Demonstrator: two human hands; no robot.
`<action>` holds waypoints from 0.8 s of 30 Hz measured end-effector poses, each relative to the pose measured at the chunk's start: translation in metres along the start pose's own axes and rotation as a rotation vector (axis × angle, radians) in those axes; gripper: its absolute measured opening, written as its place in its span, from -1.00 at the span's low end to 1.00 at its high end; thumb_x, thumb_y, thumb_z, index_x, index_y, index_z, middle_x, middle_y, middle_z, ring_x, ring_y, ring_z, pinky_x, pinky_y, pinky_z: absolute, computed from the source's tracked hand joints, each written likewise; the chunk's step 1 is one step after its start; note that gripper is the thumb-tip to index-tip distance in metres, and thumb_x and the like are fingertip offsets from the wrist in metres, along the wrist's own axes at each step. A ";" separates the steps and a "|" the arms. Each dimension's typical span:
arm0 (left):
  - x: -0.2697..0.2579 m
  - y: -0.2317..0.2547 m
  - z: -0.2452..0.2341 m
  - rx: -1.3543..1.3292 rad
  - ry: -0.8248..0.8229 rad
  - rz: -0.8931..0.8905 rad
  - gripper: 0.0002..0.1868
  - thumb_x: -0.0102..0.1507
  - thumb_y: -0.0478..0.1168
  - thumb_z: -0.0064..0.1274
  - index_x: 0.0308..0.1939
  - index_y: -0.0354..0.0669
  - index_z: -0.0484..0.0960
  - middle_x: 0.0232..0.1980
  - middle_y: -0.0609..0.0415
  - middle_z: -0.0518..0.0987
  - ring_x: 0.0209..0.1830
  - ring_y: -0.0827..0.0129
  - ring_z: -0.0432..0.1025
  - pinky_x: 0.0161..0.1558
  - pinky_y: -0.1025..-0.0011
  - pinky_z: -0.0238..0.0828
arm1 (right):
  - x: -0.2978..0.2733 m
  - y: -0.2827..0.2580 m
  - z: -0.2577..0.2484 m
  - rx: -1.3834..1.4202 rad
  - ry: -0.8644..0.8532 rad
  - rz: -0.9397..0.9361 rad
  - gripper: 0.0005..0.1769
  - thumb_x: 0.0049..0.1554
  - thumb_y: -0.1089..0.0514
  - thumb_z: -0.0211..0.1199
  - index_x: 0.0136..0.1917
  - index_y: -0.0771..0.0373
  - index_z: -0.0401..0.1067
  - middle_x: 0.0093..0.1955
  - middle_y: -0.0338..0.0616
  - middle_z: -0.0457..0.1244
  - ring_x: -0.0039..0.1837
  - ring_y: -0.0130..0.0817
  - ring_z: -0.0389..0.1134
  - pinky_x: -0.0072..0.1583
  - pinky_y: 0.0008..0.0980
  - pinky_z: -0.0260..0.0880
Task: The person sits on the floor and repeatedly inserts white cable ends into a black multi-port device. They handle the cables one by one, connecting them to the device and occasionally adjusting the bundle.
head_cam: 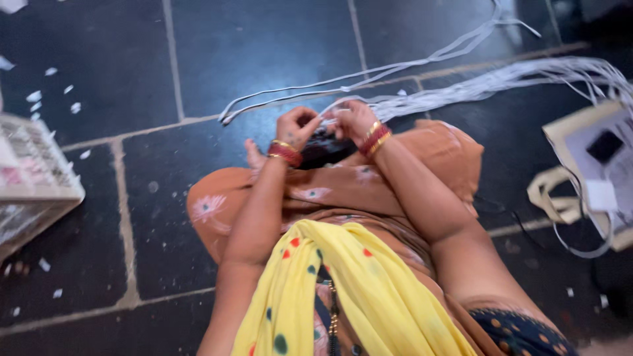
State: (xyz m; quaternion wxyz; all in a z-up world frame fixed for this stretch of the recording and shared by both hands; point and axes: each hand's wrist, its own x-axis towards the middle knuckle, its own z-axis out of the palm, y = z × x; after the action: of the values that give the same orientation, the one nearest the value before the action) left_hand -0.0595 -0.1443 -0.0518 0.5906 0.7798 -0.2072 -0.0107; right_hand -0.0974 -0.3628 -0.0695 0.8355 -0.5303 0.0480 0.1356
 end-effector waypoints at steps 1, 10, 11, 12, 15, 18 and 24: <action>0.000 0.001 -0.003 0.027 -0.032 0.023 -0.86 0.20 -0.22 0.29 -0.29 -0.23 0.71 -0.34 0.06 0.69 -0.36 0.47 0.57 -0.23 0.48 0.53 | 0.006 0.000 -0.009 0.135 0.071 -0.017 -0.83 0.26 0.26 0.22 0.09 0.40 0.42 -0.09 -0.08 0.38 -0.18 -0.38 0.38 -0.22 -0.40 0.33; 0.010 0.029 -0.072 0.316 -0.127 0.120 -0.84 0.22 -0.24 0.33 -0.20 -0.24 0.72 -0.25 0.02 0.69 -0.28 0.39 0.59 -0.15 0.42 0.54 | 0.084 -0.052 -0.193 0.523 0.729 -0.185 -0.85 0.21 0.26 0.20 -0.07 0.42 0.48 -0.30 -0.09 0.32 -0.38 -0.39 0.27 -0.36 -0.44 0.24; 0.013 0.028 -0.083 0.320 -0.145 0.066 -0.83 0.23 -0.23 0.33 -0.18 -0.23 0.72 -0.25 0.03 0.69 -0.28 0.41 0.58 -0.15 0.43 0.54 | 0.081 -0.059 -0.205 0.529 0.833 -0.164 -0.79 0.22 0.22 0.22 -0.10 0.45 0.55 -0.39 -0.15 0.26 -0.43 -0.43 0.23 -0.39 -0.49 0.22; 0.017 0.026 -0.094 0.325 -0.163 0.013 -0.82 0.23 -0.22 0.33 -0.17 -0.23 0.72 -0.25 0.04 0.69 -0.27 0.43 0.58 -0.15 0.44 0.54 | 0.076 -0.067 -0.215 0.507 0.903 -0.120 -0.79 0.20 0.21 0.20 -0.14 0.41 0.56 -0.43 -0.17 0.25 -0.46 -0.44 0.21 -0.42 -0.49 0.19; 0.023 0.016 -0.127 0.356 -0.198 -0.051 -0.81 0.24 -0.22 0.34 -0.15 -0.25 0.72 -0.24 0.05 0.69 -0.26 0.45 0.56 -0.15 0.45 0.52 | 0.063 -0.089 -0.243 0.444 1.081 -0.042 -0.78 0.17 0.20 0.17 -0.18 0.36 0.56 -0.47 -0.19 0.25 -0.52 -0.46 0.20 -0.46 -0.50 0.17; 0.023 -0.002 -0.158 0.406 -0.173 -0.148 -0.81 0.25 -0.24 0.34 -0.15 -0.27 0.73 -0.23 0.06 0.69 -0.26 0.46 0.55 -0.15 0.46 0.49 | 0.066 -0.101 -0.274 0.433 1.170 -0.116 -0.80 0.19 0.25 0.16 -0.10 0.44 0.53 -0.39 -0.10 0.31 -0.49 -0.44 0.26 -0.44 -0.49 0.22; 0.030 -0.051 -0.193 0.374 -0.150 -0.459 -0.83 0.21 -0.28 0.32 -0.16 -0.26 0.73 -0.25 0.10 0.69 -0.28 0.51 0.54 -0.17 0.49 0.47 | 0.078 -0.095 -0.323 0.224 1.277 -0.332 -0.59 0.06 0.39 0.11 0.20 0.25 0.31 -0.36 -0.04 0.37 -0.53 -0.43 0.27 -0.50 -0.42 0.19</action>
State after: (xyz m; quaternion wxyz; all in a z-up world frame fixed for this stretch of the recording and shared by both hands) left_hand 0.0340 0.0339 -0.0338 0.4021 0.8984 -0.0669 -0.1633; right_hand 0.0245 -0.6771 -0.1438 0.7027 -0.4171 0.4647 -0.3410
